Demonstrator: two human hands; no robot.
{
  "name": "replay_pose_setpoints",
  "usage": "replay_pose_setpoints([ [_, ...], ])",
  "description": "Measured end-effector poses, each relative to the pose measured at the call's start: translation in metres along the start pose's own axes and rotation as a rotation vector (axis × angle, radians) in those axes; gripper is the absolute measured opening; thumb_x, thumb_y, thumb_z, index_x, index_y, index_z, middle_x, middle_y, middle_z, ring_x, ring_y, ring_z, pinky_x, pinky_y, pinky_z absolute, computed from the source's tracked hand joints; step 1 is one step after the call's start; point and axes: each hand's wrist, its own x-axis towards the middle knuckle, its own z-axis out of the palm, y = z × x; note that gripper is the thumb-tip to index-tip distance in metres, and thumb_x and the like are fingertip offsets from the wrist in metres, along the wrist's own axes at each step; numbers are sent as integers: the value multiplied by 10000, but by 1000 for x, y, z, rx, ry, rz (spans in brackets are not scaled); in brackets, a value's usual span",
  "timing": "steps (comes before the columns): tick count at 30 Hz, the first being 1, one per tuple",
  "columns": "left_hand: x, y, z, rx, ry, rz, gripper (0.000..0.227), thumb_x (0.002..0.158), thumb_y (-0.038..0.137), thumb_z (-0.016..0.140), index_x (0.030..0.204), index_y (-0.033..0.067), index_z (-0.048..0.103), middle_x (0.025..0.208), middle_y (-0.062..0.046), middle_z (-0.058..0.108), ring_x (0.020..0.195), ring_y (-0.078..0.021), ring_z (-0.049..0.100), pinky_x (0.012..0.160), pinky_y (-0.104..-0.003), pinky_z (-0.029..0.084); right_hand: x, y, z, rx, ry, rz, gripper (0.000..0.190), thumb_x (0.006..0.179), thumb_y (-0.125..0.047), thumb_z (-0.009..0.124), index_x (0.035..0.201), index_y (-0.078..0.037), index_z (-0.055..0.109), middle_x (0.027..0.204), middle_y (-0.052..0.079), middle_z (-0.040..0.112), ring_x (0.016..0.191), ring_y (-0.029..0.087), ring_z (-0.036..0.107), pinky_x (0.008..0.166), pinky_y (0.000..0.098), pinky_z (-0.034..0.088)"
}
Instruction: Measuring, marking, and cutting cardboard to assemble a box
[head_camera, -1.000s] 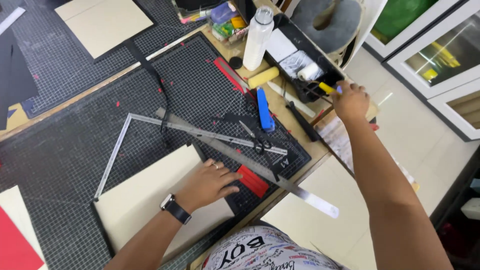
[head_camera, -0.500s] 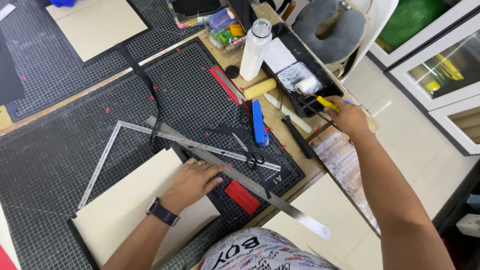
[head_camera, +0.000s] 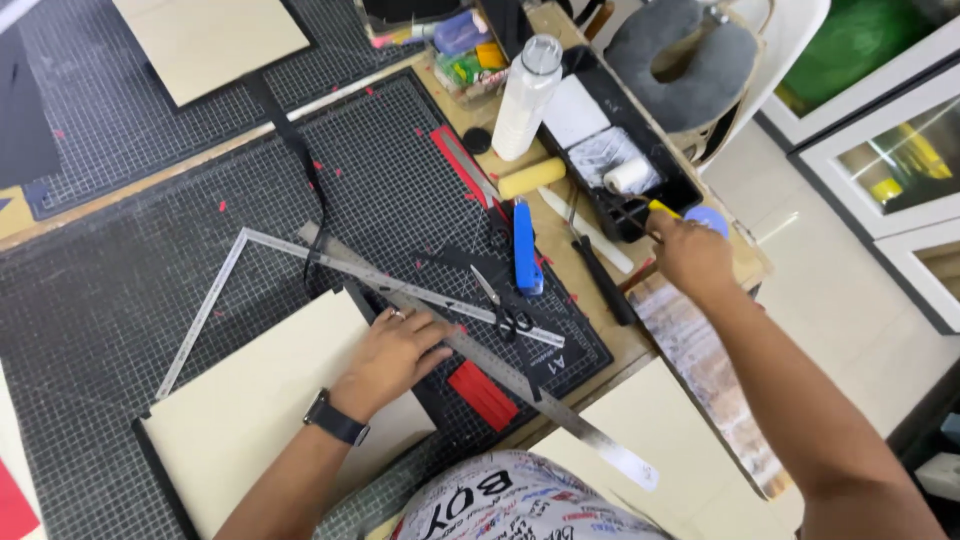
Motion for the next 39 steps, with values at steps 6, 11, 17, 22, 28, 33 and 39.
replay_pose_setpoints([
  [6,7,-13,-7,-496,324,-182,121,949,207,714,1029,218,804,969,-40,781,888,-308,739,791,-373,569,18,6,-86,1370,-375,100,216,959,-47,633,1130,55,716,893,268,747,661,266,687,540,298,509],
  [11,0,-20,-51,-757,556,-309,150,1016,54,616,1100,96,733,1007,-78,749,776,-134,639,565,-220,554,44,22,-81,1643,-549,14,413,1000,64,492,1399,57,599,1209,266,691,1033,340,672,902,432,555],
  [17,-31,-39,-67,-603,748,-549,119,1009,162,703,903,108,696,597,16,587,466,-49,480,610,-229,510,82,-7,-51,1443,175,184,120,1087,-173,660,1121,-63,692,900,76,720,669,92,617,655,218,571],
  [22,-56,-67,-75,-528,802,-648,507,1047,202,666,610,161,411,621,9,546,488,-62,464,527,-222,385,124,-28,-44,1337,576,147,136,1188,-202,557,1143,-96,629,835,90,693,630,86,580,566,230,487],
  [28,-32,-91,-90,-353,896,-748,482,1224,281,489,801,85,613,527,-79,547,479,-168,470,545,-306,440,198,-38,-1,918,702,5,167,1187,-196,638,1089,-76,700,785,104,741,650,273,709,556,388,568],
  [33,-3,-69,-116,-437,964,-509,180,1165,-12,465,1230,-36,631,955,-162,691,728,-163,600,760,-325,538,214,-61,18,857,576,-17,246,1179,-364,605,1046,-165,660,743,-23,722,720,221,724,698,389,576],
  [39,-8,-76,-103,-521,924,-554,32,1036,18,737,1021,-11,735,884,-163,757,692,-145,676,724,-271,563,209,-60,6,870,500,-108,157,1164,-234,570,1102,-120,657,859,78,737,817,332,715,780,481,559],
])
